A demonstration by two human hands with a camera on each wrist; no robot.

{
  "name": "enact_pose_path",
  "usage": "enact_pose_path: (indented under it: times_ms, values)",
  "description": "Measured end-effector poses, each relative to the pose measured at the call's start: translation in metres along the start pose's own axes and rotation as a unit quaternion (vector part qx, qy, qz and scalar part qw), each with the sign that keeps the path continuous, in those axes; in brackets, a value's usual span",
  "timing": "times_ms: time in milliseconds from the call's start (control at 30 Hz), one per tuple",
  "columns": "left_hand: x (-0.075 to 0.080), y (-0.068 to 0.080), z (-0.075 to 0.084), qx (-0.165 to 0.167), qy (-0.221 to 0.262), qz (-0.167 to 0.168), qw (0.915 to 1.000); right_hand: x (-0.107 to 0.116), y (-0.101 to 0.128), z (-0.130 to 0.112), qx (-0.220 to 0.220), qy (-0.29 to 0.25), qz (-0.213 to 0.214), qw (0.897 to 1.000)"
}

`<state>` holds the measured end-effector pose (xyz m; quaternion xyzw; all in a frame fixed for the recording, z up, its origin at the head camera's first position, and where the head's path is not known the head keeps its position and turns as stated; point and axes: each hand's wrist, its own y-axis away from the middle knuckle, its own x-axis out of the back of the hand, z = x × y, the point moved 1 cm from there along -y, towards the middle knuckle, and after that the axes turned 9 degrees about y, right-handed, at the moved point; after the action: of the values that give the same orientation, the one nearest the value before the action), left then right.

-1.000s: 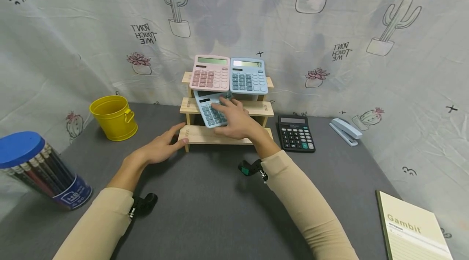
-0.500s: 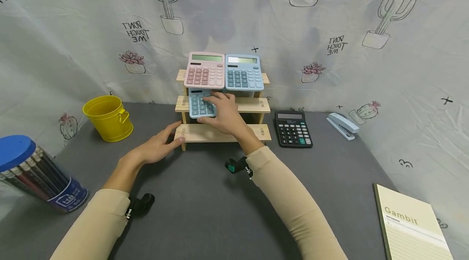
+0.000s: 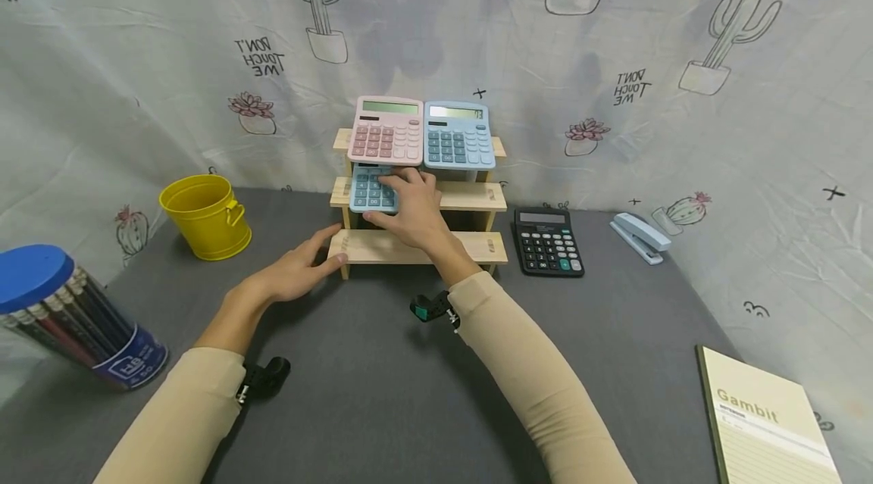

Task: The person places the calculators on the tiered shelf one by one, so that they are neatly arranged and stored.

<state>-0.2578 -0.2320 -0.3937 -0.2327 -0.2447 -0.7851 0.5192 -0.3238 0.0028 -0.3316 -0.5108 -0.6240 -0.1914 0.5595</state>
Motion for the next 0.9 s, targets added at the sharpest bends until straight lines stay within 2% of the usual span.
enact_pose_path:
  times_ms: [133, 367, 767, 900]
  values:
    - [-0.001, 0.001, 0.002, -0.007, -0.009, 0.0, 0.9999, 0.002, 0.003, 0.005, 0.024, -0.009, -0.009, 1.0]
    - [-0.002, 0.0, 0.003, 0.0, -0.019, 0.006, 0.9998, 0.009, 0.017, 0.021, 0.07, -0.014, -0.005, 0.997]
    - [0.001, 0.002, 0.002, 0.001, -0.023, 0.014, 0.9996, 0.032, 0.046, 0.04, 0.145, 0.035, 0.027, 0.988]
    - [0.0, 0.003, 0.004, 0.0, -0.028, 0.015, 0.9995, 0.04, 0.056, 0.05, 0.17, 0.035, 0.037, 0.984]
